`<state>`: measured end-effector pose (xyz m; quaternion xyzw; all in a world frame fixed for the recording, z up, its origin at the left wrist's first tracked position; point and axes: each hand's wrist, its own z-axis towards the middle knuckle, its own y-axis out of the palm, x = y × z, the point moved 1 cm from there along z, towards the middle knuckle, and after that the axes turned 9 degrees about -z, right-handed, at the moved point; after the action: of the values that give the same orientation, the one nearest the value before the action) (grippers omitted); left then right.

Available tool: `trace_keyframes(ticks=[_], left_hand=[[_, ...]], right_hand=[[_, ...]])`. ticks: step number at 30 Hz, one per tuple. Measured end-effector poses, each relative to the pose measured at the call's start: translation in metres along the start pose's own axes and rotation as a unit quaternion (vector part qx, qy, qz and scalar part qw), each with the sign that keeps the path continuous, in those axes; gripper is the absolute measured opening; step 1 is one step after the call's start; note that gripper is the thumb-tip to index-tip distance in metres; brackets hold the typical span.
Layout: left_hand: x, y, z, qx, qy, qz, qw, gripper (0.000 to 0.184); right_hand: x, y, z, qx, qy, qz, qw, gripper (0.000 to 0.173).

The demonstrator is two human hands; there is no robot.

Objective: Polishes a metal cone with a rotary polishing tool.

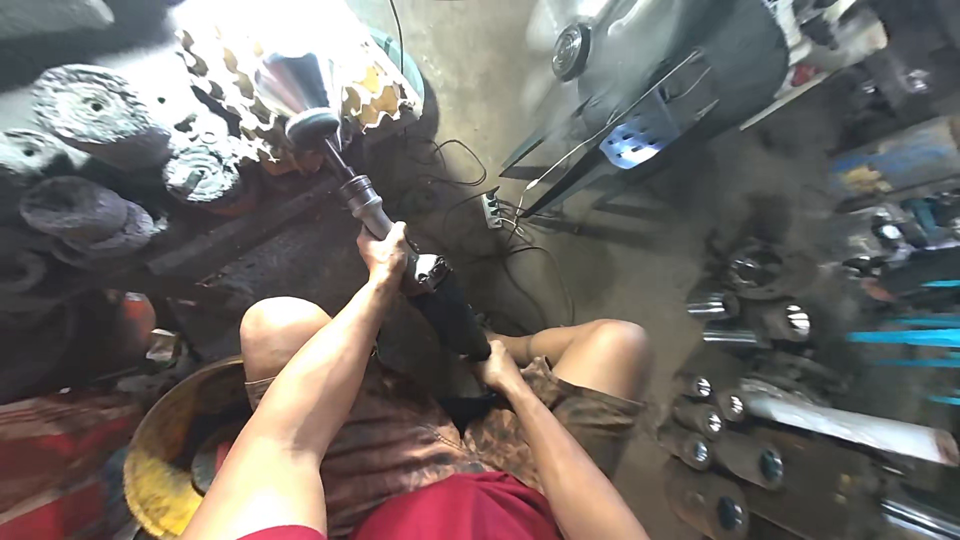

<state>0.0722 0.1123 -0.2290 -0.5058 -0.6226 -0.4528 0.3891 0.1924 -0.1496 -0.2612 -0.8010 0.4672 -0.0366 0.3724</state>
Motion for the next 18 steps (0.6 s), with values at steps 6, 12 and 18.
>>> trace_keyframes(ticks=[6, 12, 18], left_hand=[[0.002, -0.005, -0.001, 0.015, -0.021, -0.004, 1.000, 0.029], [0.002, -0.002, 0.000, 0.015, -0.021, -0.002, 1.000, 0.029], [0.000, 0.008, 0.002, -0.005, 0.001, 0.035, 0.999, 0.024]], right_hand=[[-0.001, -0.001, 0.002, -0.006, -0.002, -0.009, 1.000, 0.037], [0.001, 0.000, 0.002, -0.003, -0.009, -0.001, 1.000, 0.040], [0.010, 0.005, 0.003, 0.016, -0.011, 0.029, 0.999, 0.050]])
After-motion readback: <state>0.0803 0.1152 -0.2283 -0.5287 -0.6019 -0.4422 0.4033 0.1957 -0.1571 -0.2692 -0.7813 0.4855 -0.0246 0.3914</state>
